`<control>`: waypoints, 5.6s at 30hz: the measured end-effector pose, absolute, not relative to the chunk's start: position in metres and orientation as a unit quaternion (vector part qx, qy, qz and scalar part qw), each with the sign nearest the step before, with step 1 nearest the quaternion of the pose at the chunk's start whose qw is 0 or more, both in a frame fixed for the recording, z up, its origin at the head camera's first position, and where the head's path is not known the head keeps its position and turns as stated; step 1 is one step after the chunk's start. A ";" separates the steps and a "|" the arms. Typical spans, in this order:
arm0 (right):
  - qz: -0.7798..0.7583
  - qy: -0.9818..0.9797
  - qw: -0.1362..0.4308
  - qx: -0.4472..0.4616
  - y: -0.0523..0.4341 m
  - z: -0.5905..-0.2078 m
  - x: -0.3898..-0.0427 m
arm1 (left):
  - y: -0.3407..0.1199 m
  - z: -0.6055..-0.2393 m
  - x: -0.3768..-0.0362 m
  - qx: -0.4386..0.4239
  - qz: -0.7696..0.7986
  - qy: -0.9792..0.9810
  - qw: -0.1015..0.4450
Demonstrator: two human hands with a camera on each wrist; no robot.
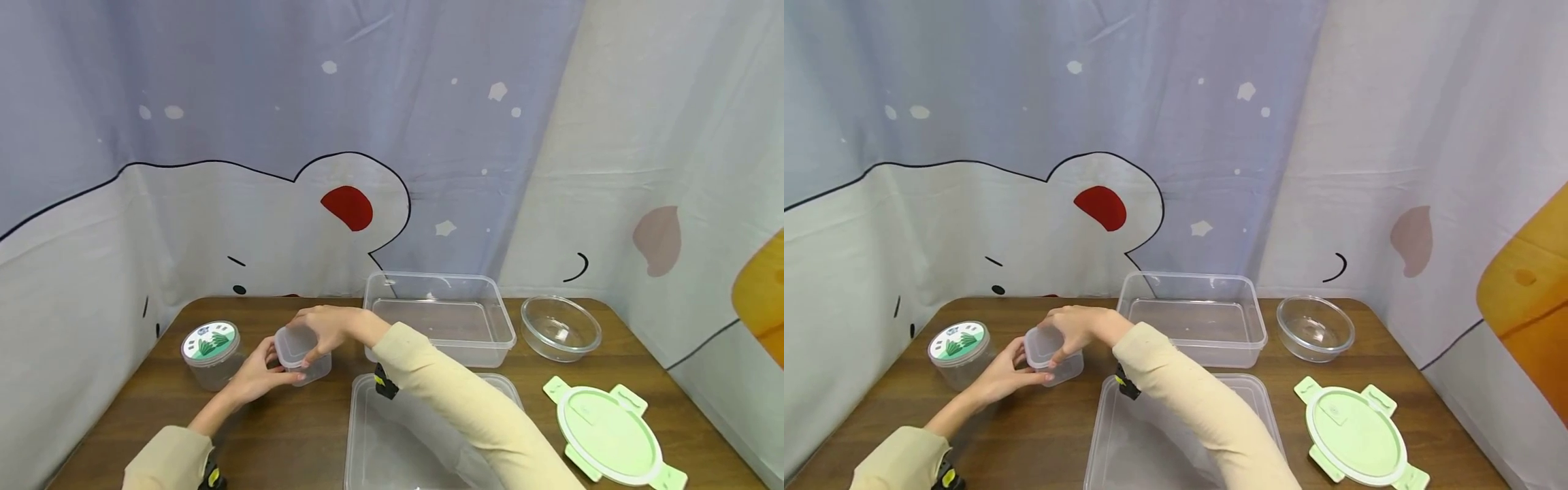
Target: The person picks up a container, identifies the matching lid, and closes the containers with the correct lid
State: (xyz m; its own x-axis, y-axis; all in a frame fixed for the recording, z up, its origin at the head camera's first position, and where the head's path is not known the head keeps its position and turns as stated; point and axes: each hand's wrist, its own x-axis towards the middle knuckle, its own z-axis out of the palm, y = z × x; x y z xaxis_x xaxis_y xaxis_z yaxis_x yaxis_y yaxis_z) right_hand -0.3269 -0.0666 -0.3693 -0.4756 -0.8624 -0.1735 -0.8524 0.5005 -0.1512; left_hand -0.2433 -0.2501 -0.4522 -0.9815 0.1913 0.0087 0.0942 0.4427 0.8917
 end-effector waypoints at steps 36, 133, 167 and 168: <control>0.065 0.864 0.079 -0.493 -0.080 -0.362 -0.319 | -0.249 -0.448 -0.244 0.081 0.506 0.858 0.041; -0.137 0.965 -0.204 -0.089 0.241 -0.387 -0.296 | -0.120 -0.407 -0.280 0.016 0.478 0.877 -0.038; -0.184 0.957 -0.182 -0.131 0.240 -0.387 -0.255 | -0.119 -0.405 -0.235 0.025 0.536 0.844 0.000; -0.183 0.956 -0.185 -0.134 0.240 -0.387 -0.254 | -0.120 -0.405 -0.234 0.023 0.533 0.845 -0.001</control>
